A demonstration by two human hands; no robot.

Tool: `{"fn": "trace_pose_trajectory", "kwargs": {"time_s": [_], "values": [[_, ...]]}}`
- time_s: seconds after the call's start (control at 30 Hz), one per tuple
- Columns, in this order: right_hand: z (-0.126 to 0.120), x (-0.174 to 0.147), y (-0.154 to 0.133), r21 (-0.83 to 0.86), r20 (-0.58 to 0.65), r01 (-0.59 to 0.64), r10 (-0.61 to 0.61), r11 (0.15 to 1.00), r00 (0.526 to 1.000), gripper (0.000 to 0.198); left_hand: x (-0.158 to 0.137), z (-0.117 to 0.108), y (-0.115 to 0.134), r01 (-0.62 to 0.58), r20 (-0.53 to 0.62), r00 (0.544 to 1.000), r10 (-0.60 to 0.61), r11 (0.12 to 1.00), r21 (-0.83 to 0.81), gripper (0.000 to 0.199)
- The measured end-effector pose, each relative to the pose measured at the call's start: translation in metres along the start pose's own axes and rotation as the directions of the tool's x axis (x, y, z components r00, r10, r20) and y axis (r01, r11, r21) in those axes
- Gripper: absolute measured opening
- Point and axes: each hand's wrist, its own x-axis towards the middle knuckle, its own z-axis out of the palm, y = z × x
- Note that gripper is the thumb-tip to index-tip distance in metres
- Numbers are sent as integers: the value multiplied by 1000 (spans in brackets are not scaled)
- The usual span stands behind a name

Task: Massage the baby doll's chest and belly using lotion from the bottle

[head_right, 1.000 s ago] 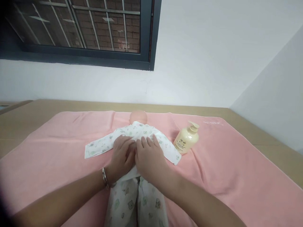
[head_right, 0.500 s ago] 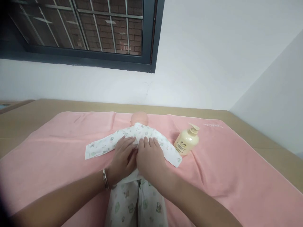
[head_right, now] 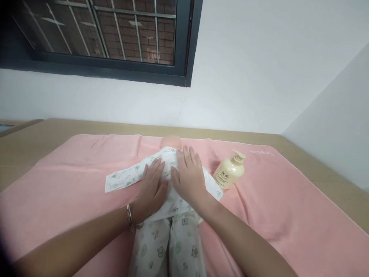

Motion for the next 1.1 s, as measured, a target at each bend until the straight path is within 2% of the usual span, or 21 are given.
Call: {"fn": "trace_pose_trajectory", "kwargs": {"time_s": [0.07, 0.13, 0.2, 0.23, 0.4, 0.57, 0.7, 0.8, 0.87, 0.97, 1.03, 1.07, 1.1], "values": [[1, -3, -3, 11, -30, 83, -83, 996, 996, 54, -1, -1, -1, -30, -28, 999, 30, 999, -16, 55], [3, -4, -4, 61, 74, 141, -145, 988, 987, 51, -2, -1, -2, -53, -48, 997, 52, 998, -24, 58], [5, -4, -4, 113, 184, 150, -169, 982, 968, 47, -3, -1, -3, -64, -62, 996, 62, 998, -31, 59], [5, -4, -3, 133, 202, 149, -174, 980, 964, 46, -3, -1, -3, -63, -63, 996, 61, 997, -34, 59], [2, -4, -2, 171, 61, 196, -209, 966, 976, 49, -4, -1, -2, -53, -59, 997, 50, 997, -49, 58], [7, -6, -1, 214, 182, 237, -277, 948, 943, 50, -6, 0, -3, -64, -94, 994, 55, 993, -96, 54], [12, -6, 2, 183, 114, 226, -249, 957, 962, 51, -7, 0, -4, -59, -88, 995, 50, 992, -113, 53], [14, -4, 0, 153, 165, 281, -305, 947, 938, 55, -8, 1, -5, -59, -95, 994, 47, 990, -125, 53], [4, -4, -6, 153, 186, 294, -320, 943, 929, 54, -10, 1, -8, -54, -99, 994, 40, 989, -141, 53], [-31, -12, -23, 231, 122, 340, -373, 912, 920, 41, -13, 0, -11, -57, -87, 995, 43, 986, -160, 56], [-60, -26, -35, 317, -8, 444, -466, 838, 885, 36, -14, -3, -11, -42, -58, 998, 33, 984, -174, 59], [-73, -35, -40, 331, -117, 530, -523, 781, 844, 34, -15, -5, -10, -22, -47, 999, 14, 982, -186, 59], [-82, -45, -45, 332, -227, 570, -523, 752, 822, 32, -15, -6, -8, 1, -38, 999, -8, 980, -200, 58]]}}
